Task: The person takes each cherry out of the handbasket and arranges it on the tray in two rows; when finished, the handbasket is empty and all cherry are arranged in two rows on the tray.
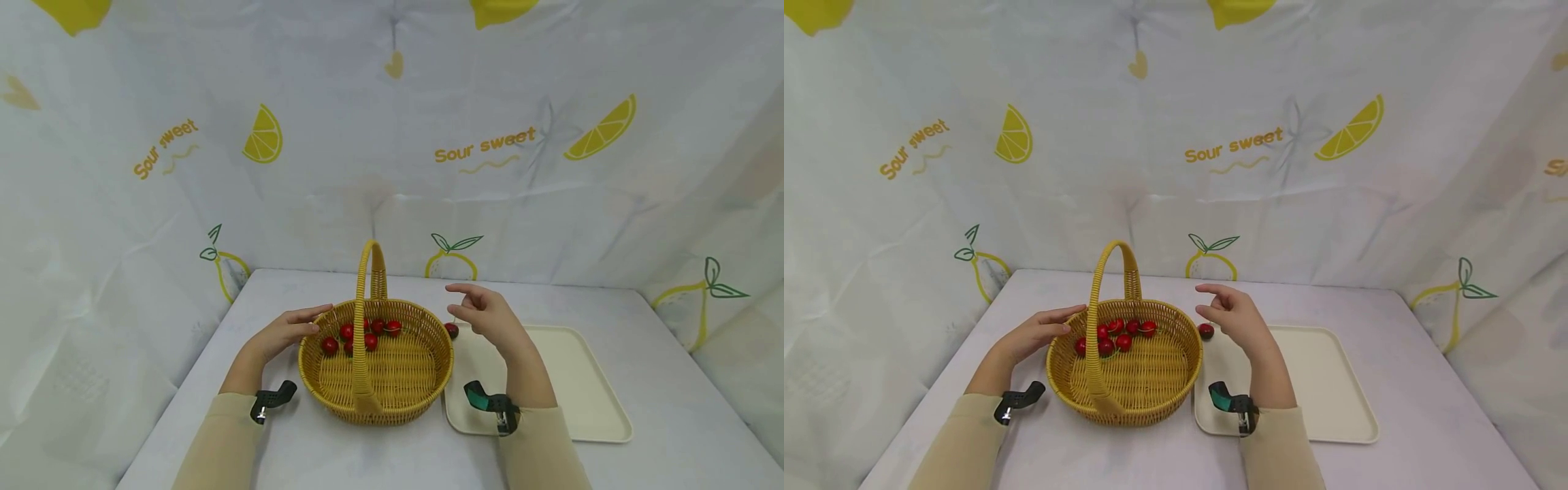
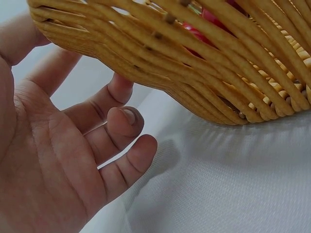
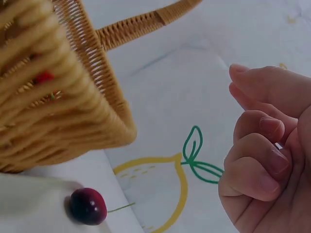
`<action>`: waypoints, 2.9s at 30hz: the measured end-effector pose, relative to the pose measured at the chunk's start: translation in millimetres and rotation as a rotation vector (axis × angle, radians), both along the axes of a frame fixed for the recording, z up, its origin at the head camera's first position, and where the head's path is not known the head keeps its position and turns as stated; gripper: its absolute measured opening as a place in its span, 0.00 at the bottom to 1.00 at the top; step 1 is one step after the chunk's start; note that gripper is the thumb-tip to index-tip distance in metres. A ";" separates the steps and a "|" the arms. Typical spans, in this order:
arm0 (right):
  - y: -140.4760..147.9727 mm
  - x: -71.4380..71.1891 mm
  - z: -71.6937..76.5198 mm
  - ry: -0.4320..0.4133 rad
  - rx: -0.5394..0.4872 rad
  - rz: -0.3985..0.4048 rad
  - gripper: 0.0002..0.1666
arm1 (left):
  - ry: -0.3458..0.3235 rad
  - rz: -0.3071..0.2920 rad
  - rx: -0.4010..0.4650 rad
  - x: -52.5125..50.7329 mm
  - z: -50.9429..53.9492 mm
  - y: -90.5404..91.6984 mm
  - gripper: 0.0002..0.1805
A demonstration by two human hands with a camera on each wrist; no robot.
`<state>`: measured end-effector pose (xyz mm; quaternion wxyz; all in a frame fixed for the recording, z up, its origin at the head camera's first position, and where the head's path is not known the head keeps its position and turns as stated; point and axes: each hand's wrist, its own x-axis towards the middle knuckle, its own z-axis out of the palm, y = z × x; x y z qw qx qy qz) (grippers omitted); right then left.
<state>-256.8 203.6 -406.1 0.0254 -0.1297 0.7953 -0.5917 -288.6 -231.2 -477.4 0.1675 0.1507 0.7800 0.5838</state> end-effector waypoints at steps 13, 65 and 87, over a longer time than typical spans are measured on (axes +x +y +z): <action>-49.1 8.9 7.4 0.034 0.000 0.087 0.23 | -0.008 0.014 -0.017 -2.9 -3.1 -0.3 0.31; -141.8 -2.0 -44.6 -0.078 0.553 0.205 0.24 | -0.006 -0.018 -0.002 -3.3 -7.1 -2.4 0.32; -133.9 4.4 -30.8 0.004 0.538 0.264 0.24 | 0.000 -0.013 0.015 -5.9 -6.1 -0.7 0.32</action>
